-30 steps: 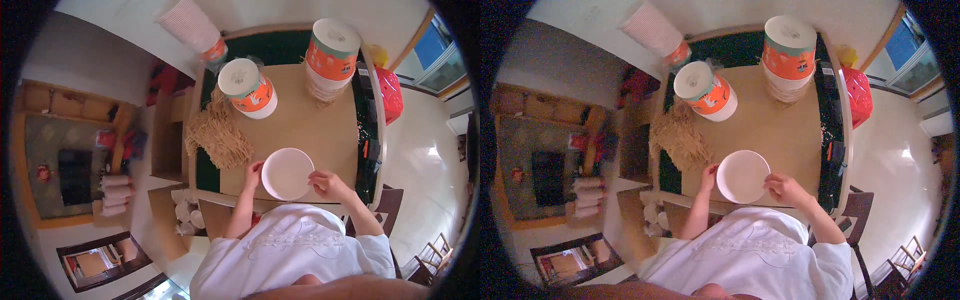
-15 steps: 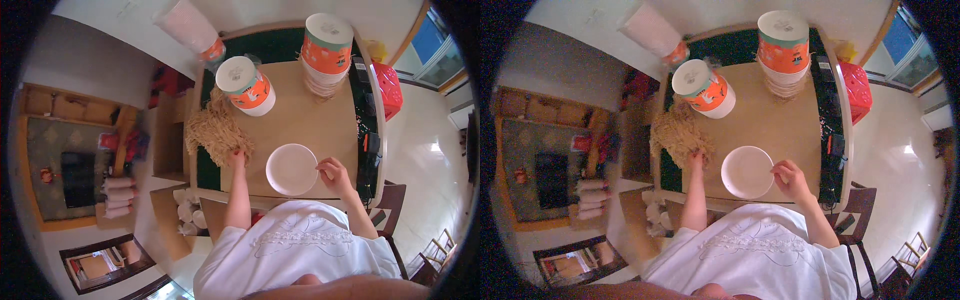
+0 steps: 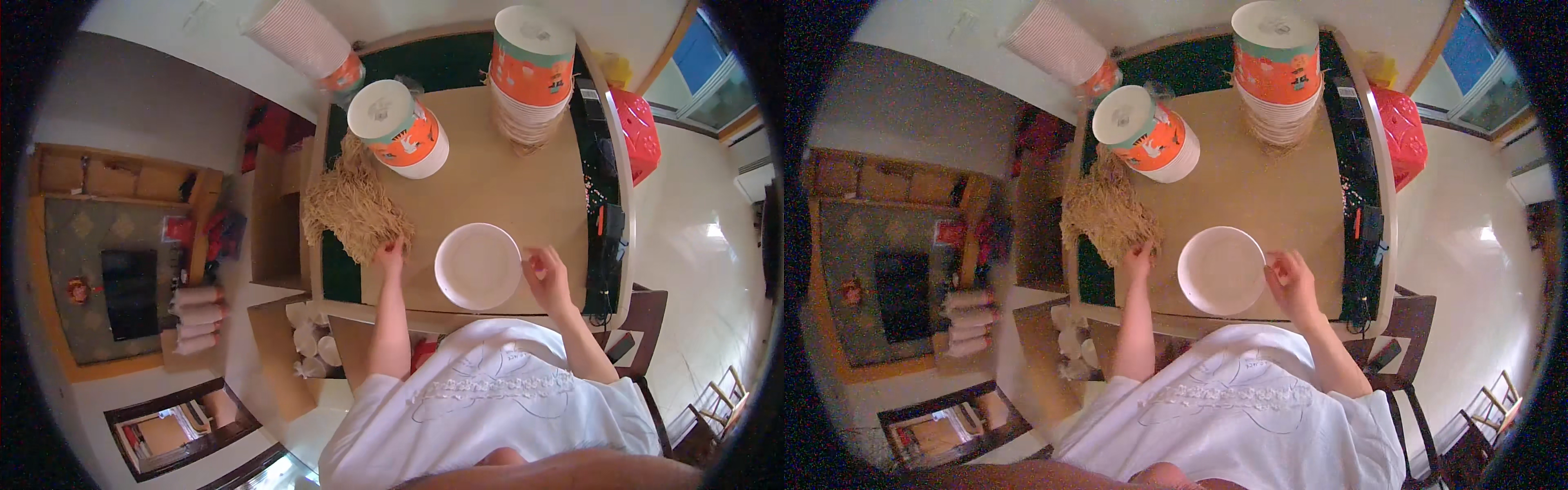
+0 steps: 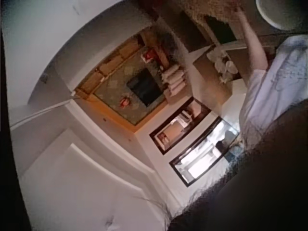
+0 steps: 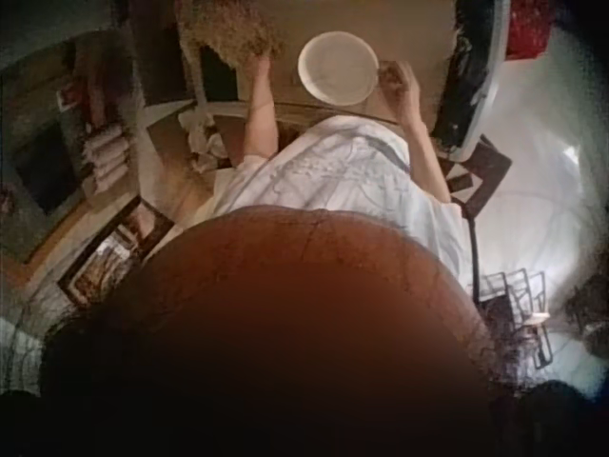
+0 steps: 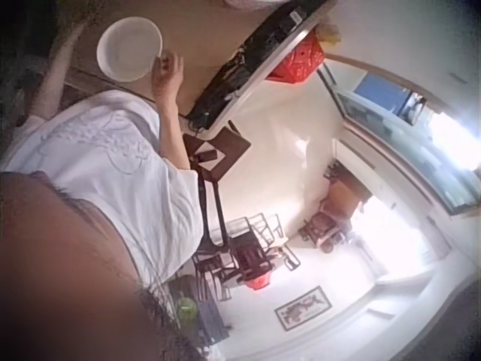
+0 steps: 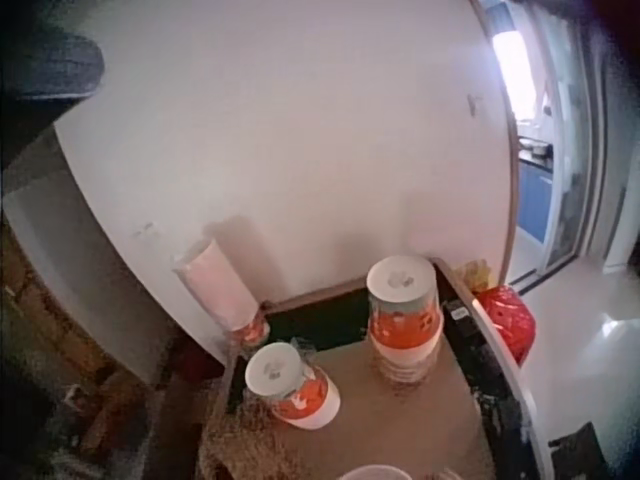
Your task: Attaching handles or strings to paper buckets and arranging them for packaging.
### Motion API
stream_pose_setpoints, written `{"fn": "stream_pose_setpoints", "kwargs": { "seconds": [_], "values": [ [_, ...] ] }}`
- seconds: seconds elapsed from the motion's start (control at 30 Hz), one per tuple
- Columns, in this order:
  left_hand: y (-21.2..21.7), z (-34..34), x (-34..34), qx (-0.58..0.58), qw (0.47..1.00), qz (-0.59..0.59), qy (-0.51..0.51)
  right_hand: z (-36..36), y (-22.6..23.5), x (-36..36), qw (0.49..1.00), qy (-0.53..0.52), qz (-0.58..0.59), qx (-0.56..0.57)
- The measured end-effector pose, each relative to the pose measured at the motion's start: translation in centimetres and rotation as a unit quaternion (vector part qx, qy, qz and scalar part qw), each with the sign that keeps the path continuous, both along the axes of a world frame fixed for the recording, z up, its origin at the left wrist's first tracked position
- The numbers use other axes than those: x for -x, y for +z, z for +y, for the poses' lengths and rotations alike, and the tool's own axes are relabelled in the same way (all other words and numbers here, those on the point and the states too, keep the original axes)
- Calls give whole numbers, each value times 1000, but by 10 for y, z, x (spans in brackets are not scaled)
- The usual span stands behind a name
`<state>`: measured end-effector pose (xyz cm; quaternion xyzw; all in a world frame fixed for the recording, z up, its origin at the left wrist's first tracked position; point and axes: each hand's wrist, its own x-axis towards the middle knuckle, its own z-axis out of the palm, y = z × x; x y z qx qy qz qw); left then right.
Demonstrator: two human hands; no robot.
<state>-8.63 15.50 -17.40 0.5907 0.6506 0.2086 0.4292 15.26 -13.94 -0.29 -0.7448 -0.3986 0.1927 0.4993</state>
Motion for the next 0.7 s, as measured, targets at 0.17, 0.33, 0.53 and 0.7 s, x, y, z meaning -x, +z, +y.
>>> {"fn": "stream_pose_setpoints", "kwargs": {
  "seconds": [0.17, 0.33, 0.53, 0.7],
  "values": [
    [-1, -5, -34, 0, 1000, 11, -24, 21, -13, -5, 986, -73, 46, 141],
    [-51, 8, 24, -79, 995, -51, 15, 28, -19, 2, 992, -51, -11, 113],
    [38, -28, -57, -19, 1000, -9, -15, 1, -28, -11, 980, -140, 18, 139],
    [-6, -7, -6, 43, 991, -122, 30, -4, -17, -7, 987, -112, 11, 110]
  ]
}}
